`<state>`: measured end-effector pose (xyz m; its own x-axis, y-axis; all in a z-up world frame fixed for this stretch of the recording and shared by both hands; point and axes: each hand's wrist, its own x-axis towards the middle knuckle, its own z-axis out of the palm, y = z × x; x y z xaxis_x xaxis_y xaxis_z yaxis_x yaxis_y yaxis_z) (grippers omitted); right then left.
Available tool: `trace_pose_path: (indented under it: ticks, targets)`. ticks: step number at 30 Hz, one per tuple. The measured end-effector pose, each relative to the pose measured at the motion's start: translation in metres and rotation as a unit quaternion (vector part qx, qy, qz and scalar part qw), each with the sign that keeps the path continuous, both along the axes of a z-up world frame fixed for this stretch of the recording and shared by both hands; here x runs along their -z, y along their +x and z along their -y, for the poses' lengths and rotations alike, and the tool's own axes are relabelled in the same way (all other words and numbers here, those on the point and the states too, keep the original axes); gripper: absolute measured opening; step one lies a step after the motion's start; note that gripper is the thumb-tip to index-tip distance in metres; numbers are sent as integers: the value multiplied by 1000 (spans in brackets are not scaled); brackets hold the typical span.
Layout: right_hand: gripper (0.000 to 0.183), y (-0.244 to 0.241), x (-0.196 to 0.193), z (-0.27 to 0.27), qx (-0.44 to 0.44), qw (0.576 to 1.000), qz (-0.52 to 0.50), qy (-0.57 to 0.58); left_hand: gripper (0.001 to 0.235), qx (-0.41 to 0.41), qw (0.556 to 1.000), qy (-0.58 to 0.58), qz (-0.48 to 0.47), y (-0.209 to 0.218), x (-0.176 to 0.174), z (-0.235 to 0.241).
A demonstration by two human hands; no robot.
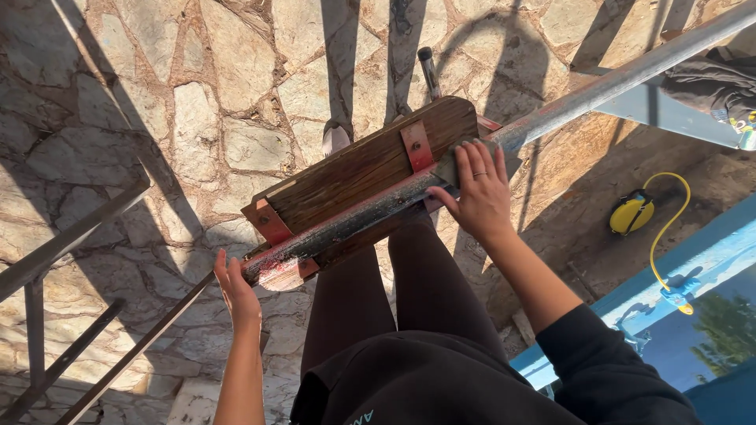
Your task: Sanding a metal pipe and a wooden base with sandpaper in an outdoor workspace
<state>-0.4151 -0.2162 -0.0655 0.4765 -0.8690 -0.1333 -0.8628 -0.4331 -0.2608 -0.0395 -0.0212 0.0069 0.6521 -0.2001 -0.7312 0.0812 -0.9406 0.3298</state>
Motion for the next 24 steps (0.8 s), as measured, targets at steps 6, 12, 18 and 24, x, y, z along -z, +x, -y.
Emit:
trace_pose_path:
  ticks: [6, 12, 18, 24]
  targets:
    - [101, 92, -44, -47, 33, 992, 100, 77, 64, -19, 1000, 5, 1, -4, -3, 2]
    - [90, -4, -10, -5, 34, 999, 13, 18, 69, -19, 1000, -16, 9, -10, -5, 5]
    - [114, 101, -59, -69, -2, 989, 102, 107, 65, -13, 999, -19, 23, -8, 2, -4]
    - [103, -9, -11, -2, 56, 998, 14, 26, 67, -17, 998, -43, 42, -8, 13, -15]
